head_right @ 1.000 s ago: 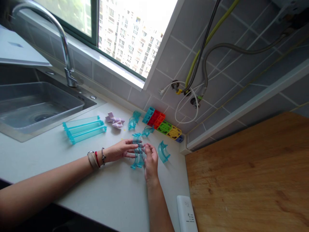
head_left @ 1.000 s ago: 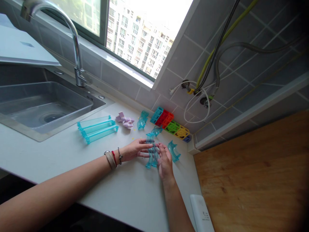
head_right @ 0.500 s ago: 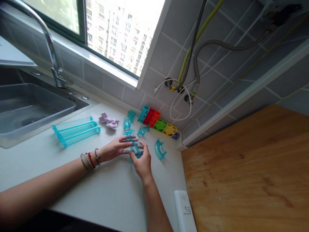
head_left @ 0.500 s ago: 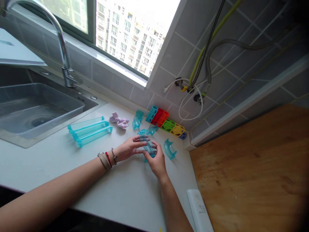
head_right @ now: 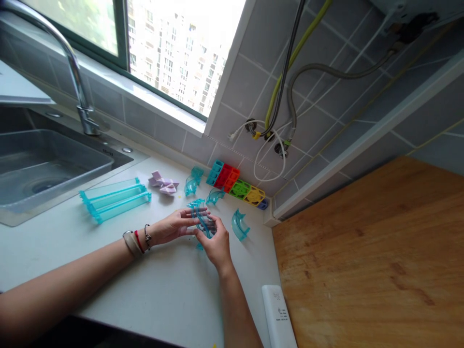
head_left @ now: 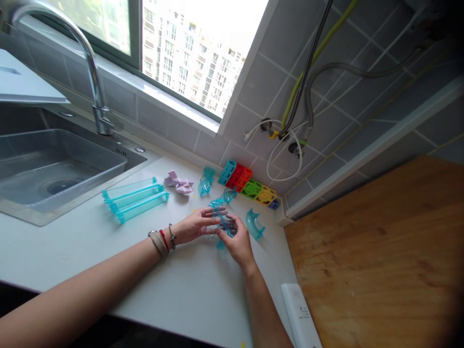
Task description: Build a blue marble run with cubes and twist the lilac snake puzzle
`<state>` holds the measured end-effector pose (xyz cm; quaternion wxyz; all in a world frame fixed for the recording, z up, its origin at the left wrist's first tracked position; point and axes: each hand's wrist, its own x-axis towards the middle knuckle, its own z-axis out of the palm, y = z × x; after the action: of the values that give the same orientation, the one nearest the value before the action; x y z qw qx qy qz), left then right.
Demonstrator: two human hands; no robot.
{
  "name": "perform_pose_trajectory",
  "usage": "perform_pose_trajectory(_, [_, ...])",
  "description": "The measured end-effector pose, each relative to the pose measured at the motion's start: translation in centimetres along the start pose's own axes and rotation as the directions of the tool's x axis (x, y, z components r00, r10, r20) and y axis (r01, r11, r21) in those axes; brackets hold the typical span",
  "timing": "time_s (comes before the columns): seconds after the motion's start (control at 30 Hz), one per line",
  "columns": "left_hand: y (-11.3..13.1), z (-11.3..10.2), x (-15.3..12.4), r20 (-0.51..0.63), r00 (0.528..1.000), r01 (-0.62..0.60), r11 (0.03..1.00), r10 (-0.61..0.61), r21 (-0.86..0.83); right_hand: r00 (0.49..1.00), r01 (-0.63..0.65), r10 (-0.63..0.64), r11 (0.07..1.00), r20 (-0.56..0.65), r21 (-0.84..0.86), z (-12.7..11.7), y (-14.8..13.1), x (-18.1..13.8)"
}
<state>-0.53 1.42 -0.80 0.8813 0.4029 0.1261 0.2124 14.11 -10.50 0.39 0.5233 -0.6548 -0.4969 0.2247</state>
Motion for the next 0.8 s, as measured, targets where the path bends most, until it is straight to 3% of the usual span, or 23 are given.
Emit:
perform_pose_trajectory(0.37, [-0.2,-0.1,0.1,-0.004,1.0,0.01,1.0,-0.01,0.009,0.998,0.021,-0.033,0.981,-0.059,-0.191,-0.7,-0.1,-0.1])
perform_pose_trajectory(0.5, [-0.4,-0.5,0.3,-0.098,0.995,0.02,0.999,-0.016,0.042,0.995,0.02,-0.046,0.958,-0.086,-0.287,-1.9,-0.4,0.2])
perform_pose_trajectory(0.63, [-0.6,-0.8,0.6,-0.141,0.989,0.047,0.997,-0.039,0.054,0.991,0.031,-0.08,0.91,-0.103,-0.413,-5.4,-1.4,0.7])
perform_pose_trajectory(0.8, [-0.4,-0.6,0.8,-0.155,0.986,0.076,0.995,-0.066,0.062,0.972,-0.124,-0.015,0.81,-0.233,-0.573,-12.0,-0.1,2.4])
